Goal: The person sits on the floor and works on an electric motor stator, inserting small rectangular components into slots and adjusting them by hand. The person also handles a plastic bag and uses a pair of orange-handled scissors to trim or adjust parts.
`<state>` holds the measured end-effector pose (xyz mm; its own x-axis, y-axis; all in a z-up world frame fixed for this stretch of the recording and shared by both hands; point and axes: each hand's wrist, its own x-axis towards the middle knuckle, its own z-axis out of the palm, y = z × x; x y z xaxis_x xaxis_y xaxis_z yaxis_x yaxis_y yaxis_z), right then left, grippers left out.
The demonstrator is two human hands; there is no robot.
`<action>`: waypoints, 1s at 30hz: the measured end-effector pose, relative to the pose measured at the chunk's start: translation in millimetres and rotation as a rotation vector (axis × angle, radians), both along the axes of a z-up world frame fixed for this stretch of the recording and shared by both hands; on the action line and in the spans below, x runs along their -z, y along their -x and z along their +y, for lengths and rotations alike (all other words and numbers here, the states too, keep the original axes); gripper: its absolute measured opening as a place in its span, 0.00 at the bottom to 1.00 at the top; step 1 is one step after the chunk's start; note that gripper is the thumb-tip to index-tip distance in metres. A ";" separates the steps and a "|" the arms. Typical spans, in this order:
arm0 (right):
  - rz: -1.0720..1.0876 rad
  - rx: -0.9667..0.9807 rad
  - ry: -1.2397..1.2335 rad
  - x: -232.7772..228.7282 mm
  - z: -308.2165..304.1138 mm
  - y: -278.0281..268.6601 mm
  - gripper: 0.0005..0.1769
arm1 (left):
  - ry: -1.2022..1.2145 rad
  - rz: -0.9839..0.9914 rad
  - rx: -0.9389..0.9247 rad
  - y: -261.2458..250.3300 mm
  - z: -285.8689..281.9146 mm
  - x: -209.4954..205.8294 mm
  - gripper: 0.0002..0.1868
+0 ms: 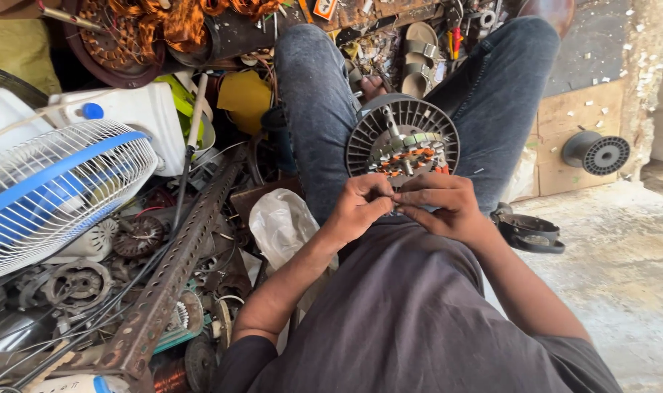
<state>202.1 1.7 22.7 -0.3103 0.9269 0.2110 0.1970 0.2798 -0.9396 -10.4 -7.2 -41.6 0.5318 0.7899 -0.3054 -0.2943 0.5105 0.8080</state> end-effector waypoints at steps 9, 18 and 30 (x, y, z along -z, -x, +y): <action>-0.255 0.480 -0.194 32.2 13.9 20.9 0.13 | -0.721 0.550 -0.289 -14.8 58.9 -49.1 0.07; -0.311 0.585 -0.187 36.0 16.8 33.0 0.13 | -0.379 0.266 -0.138 -19.8 59.9 -35.0 0.18; -0.453 0.447 -0.083 19.9 19.7 9.5 0.15 | -0.631 0.454 -0.190 -28.8 54.5 -29.5 0.23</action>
